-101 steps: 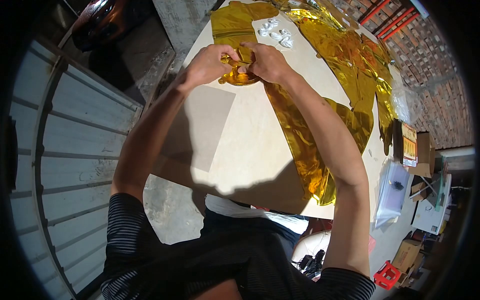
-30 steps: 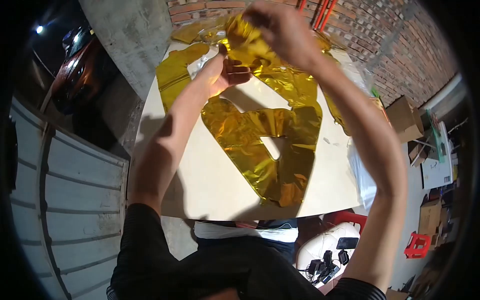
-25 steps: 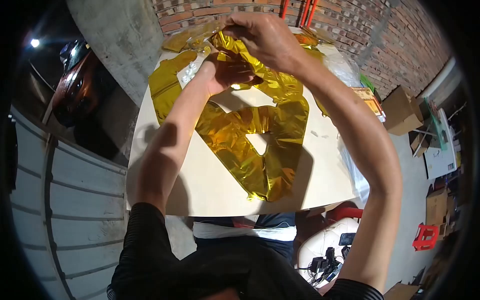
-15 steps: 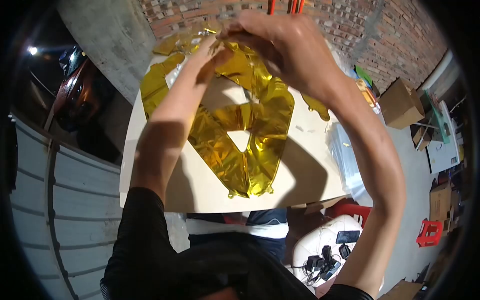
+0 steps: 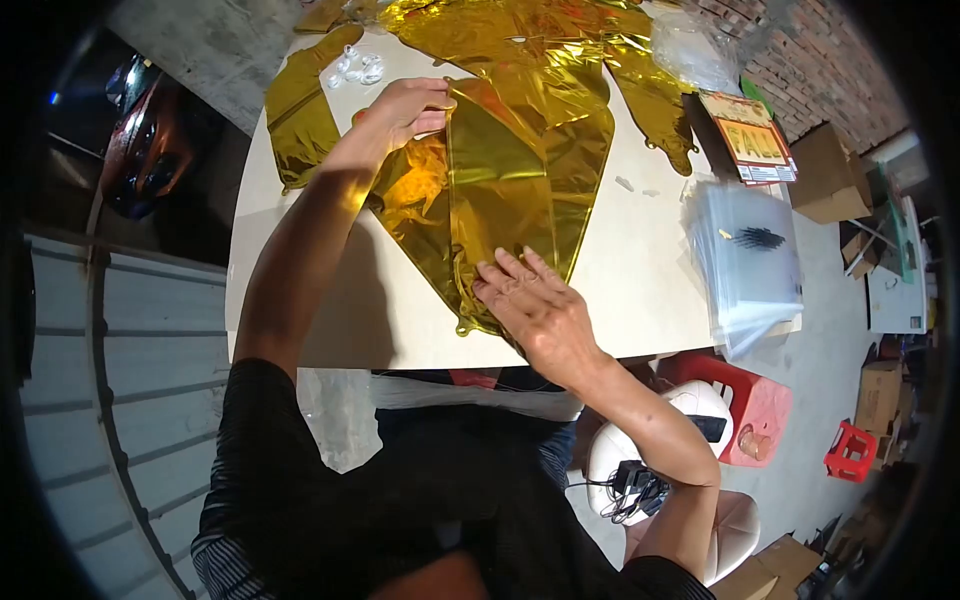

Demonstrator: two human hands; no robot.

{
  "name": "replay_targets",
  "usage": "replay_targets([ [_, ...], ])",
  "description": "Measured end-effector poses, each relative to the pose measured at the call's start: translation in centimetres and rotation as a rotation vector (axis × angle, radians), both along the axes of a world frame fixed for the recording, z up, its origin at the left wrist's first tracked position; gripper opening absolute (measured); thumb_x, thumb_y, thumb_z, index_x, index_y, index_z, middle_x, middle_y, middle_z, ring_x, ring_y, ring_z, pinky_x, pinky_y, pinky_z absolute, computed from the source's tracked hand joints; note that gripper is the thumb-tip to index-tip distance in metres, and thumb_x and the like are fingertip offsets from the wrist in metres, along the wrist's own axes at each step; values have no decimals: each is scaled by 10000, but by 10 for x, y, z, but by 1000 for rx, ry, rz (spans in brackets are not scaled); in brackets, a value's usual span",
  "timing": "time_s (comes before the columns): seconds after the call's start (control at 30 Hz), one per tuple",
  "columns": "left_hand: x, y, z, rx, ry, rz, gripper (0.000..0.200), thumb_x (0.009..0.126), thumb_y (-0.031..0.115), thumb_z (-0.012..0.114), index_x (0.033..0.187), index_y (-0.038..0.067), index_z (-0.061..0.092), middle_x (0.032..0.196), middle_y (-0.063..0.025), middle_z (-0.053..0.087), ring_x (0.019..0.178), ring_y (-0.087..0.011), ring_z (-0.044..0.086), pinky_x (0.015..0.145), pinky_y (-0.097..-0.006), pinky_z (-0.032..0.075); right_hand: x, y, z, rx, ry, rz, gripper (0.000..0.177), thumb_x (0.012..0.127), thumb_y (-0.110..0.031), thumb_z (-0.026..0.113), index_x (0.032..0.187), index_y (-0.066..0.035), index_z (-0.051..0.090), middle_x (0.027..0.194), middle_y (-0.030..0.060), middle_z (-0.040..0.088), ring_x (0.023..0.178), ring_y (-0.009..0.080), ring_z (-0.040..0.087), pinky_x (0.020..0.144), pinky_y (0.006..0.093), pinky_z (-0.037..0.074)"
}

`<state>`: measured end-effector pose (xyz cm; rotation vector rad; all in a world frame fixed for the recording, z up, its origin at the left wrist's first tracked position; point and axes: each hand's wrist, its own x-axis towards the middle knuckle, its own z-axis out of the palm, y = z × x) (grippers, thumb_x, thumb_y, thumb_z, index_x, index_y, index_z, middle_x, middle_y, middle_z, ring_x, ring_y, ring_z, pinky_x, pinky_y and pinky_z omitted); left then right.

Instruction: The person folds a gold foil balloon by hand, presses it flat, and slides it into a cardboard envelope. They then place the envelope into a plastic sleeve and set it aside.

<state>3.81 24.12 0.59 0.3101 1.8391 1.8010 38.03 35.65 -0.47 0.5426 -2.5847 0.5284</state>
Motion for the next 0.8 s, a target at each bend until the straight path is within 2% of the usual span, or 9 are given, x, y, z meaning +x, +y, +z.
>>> replay_targets([
  [0.13,-6,0,0,-107,-94,5,600,769,177,908,1243,-31,605,1165,-166,644,913,-255,691,783,-365,642,3,-9,-1,-25,-101,3,416,785,-12,750,1201,-20,728,1401,160,640,1366,371,554,1194,540,381],
  [0.2,-7,10,-4,-230,48,69,513,794,243,906,1166,9,643,1053,-85,680,876,-179,649,726,-312,630,5,-13,2,16,-136,-20,417,793,-46,764,1208,-24,728,1435,192,604,1396,381,519,1203,546,362],
  [0.23,-12,14,-5,-266,29,78,520,746,264,940,1116,17,671,1064,-83,669,887,-188,640,701,-306,622,6,-15,10,3,-178,-12,407,810,-68,768,1212,-27,727,1457,217,574,1410,407,494,1209,551,347],
  [0.33,-18,18,-9,-252,172,18,315,790,229,907,945,24,725,792,-7,642,646,-109,589,555,-263,550,12,-14,2,-5,-157,-45,390,825,-75,765,1211,-28,726,1443,223,581,1398,425,498,1205,554,349],
  [0.37,-13,13,-10,-264,147,15,315,790,229,907,945,24,725,792,-7,642,646,-109,589,555,-263,550,13,-11,1,0,-165,-46,402,829,-86,771,1226,-42,728,1443,225,581,1394,434,499,1198,558,353],
  [0.43,-3,6,-2,-36,141,-100,303,905,80,724,1206,71,687,604,-20,464,442,-157,429,427,-419,393,16,-10,5,8,-190,-70,383,849,-82,761,1232,-69,737,1446,216,583,1393,422,506,1185,558,368],
  [0.57,-7,5,9,-209,131,-116,299,872,7,732,1161,83,712,637,-33,503,422,-143,416,391,-328,329,21,-8,3,33,-192,-69,365,863,-82,754,1228,-75,741,1446,200,589,1389,415,513,1180,554,376],
  [0.67,10,7,16,-250,246,-19,301,866,4,735,1157,81,718,672,-41,540,410,-144,409,375,-334,314,24,-7,1,44,-187,-75,368,859,-98,763,1226,-78,744,1444,198,592,1387,412,517,1179,550,380],
  [0.8,14,2,26,-253,235,-118,311,880,10,729,1181,87,718,737,-46,591,438,-160,452,369,-336,332,29,-8,7,8,-187,-68,418,857,-204,781,1246,-61,725,1450,203,583,1395,411,506,1181,551,372],
])
